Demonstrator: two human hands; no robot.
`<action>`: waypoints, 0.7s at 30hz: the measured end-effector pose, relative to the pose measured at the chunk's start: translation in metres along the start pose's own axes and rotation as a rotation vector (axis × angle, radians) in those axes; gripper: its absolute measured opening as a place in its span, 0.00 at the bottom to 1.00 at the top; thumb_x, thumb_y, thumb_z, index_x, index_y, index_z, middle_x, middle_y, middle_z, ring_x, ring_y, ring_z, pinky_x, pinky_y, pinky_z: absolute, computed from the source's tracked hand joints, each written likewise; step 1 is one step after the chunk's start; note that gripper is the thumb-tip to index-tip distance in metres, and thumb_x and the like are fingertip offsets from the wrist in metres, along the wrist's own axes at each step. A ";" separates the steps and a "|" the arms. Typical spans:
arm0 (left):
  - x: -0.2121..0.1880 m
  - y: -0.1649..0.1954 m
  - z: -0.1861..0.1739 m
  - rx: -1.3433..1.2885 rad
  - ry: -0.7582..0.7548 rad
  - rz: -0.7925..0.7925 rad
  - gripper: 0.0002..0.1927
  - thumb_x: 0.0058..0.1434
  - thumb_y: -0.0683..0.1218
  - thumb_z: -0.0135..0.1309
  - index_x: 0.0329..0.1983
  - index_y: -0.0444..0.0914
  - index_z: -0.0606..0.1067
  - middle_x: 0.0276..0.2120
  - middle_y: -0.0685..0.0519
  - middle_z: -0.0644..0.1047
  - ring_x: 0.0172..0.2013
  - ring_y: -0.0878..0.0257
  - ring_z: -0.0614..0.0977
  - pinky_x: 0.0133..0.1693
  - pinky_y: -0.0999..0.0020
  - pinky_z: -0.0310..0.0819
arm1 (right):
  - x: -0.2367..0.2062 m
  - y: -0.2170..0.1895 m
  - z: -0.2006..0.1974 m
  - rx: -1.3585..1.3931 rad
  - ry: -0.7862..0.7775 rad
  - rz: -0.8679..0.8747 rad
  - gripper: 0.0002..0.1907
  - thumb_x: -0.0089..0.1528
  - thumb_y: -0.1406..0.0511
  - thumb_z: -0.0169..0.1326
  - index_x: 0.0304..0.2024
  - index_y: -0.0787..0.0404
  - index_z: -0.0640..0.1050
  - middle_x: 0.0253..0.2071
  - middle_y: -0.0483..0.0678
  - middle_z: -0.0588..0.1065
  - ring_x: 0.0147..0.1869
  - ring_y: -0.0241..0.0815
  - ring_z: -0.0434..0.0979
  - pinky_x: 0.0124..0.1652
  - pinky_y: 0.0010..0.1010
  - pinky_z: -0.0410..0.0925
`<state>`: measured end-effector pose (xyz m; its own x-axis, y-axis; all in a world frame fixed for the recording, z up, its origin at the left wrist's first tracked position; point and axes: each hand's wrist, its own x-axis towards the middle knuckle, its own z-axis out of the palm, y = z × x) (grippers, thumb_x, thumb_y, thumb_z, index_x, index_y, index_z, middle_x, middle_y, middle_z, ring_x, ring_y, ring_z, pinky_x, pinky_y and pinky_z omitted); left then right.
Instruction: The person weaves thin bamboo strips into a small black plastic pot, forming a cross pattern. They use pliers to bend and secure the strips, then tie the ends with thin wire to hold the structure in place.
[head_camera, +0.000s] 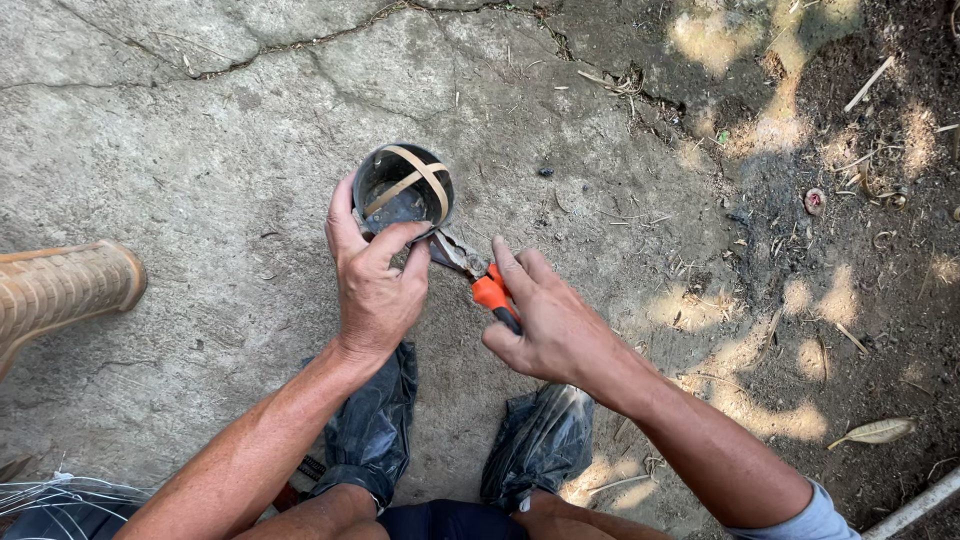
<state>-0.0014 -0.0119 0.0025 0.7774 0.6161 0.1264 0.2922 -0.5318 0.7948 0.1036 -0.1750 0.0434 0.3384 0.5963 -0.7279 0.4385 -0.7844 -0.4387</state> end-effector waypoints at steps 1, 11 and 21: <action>0.001 0.000 -0.001 -0.001 0.016 0.005 0.10 0.56 0.35 0.66 0.40 0.38 0.84 0.72 0.35 0.57 0.71 0.40 0.64 0.71 0.52 0.58 | 0.000 -0.001 0.002 -0.075 0.083 -0.088 0.50 0.54 0.60 0.50 0.76 0.70 0.50 0.50 0.61 0.68 0.46 0.52 0.74 0.48 0.45 0.72; 0.005 -0.002 -0.002 -0.023 0.029 0.036 0.10 0.56 0.35 0.67 0.41 0.38 0.84 0.72 0.35 0.55 0.73 0.40 0.62 0.72 0.52 0.58 | 0.004 0.007 0.014 -0.024 0.356 -0.323 0.36 0.64 0.61 0.57 0.68 0.77 0.61 0.45 0.65 0.75 0.44 0.52 0.78 0.43 0.42 0.73; -0.002 -0.010 -0.002 -0.185 -0.012 0.068 0.11 0.58 0.34 0.67 0.42 0.39 0.84 0.72 0.39 0.55 0.71 0.44 0.68 0.72 0.57 0.67 | 0.002 0.023 0.021 0.890 -0.128 -0.111 0.18 0.65 0.61 0.60 0.47 0.72 0.80 0.32 0.47 0.82 0.36 0.36 0.83 0.37 0.28 0.76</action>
<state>-0.0073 -0.0072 -0.0043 0.7984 0.5754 0.1772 0.1328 -0.4554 0.8803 0.0972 -0.1954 0.0205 0.2138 0.6949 -0.6866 -0.3608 -0.5970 -0.7165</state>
